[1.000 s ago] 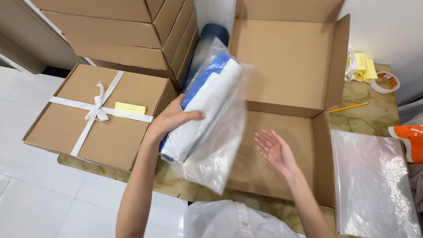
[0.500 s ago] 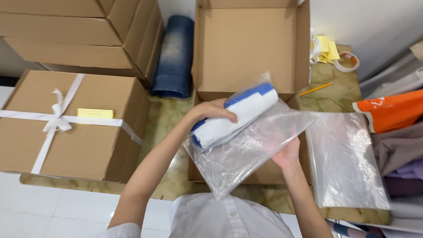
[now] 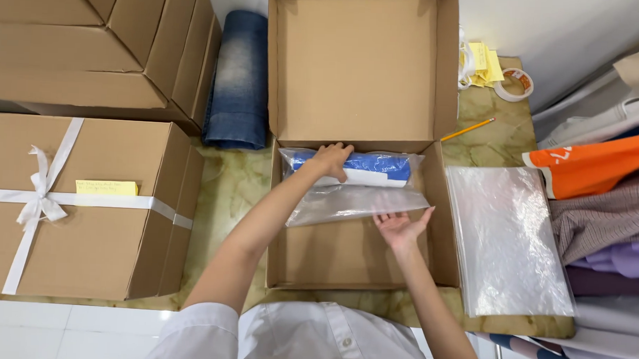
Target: Packing a wrapped item into a cardboard box and tying a decorative white ribbon around it
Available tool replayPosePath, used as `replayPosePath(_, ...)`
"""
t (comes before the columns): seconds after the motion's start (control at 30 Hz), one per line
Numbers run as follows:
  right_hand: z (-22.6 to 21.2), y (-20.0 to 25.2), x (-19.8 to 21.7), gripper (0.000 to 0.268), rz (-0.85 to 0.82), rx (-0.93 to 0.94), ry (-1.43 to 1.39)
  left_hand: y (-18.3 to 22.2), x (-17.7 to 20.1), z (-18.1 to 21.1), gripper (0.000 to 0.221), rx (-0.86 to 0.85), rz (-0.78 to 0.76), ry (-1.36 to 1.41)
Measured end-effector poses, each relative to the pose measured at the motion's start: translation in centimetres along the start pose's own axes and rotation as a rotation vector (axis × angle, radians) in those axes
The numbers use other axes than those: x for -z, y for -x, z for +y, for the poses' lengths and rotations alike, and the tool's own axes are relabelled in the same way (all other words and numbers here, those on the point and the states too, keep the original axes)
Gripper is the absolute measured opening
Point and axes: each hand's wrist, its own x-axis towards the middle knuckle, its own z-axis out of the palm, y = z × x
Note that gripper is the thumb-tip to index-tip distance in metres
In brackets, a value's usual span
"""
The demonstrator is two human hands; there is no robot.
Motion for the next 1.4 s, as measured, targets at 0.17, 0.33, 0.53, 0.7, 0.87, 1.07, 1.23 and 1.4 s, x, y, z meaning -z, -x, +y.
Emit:
replayPosePath(0.17, 1.8, -4.9, 2.9, 0.088, 0.022, 0.066, 0.242, 2.4, 0.2, 0.7, 0.103, -0.019, 0.053, -0.002)
replayPosePath(0.33, 2.5, -7.2, 6.4, 0.056, 0.083, 0.104, 0.445, 3.0, -0.1, 1.3, 0.108, -0.018, 0.031, 0.011)
replayPosePath(0.53, 1.8, -6.1, 8.2, 0.058, 0.171, 0.158, 0.478, 3.5, 0.4, 2.7, 0.108, -0.061, 0.054, -0.001)
replayPosePath(0.7, 1.1, -9.0, 10.1, 0.059, 0.168, 0.149, 0.498, 2.9, 0.0, 1.2, 0.108, 0.030, -0.066, -0.060)
replayPosePath(0.87, -0.3, -10.9, 12.0, 0.056, 0.136, 0.042, 0.465, 3.4, 0.1, 1.9, 0.115, 0.094, -0.171, 0.023)
replayPosePath(1.07, -1.2, -11.5, 12.9, 0.052, 0.110, -0.022, 0.414, 4.3, 1.0, 2.4, 0.115, 0.136, -0.262, 0.119)
replayPosePath(1.23, -1.1, -11.6, 13.1, 0.049, 0.107, -0.029, 0.388, 3.7, 0.4, 2.3, 0.105, 0.131, -0.308, 0.150)
replayPosePath(1.4, -0.6, -10.9, 12.8, 0.048, 0.092, -0.009, 0.413, 4.9, 1.0, 2.9, 0.109, -0.001, -0.050, -0.004)
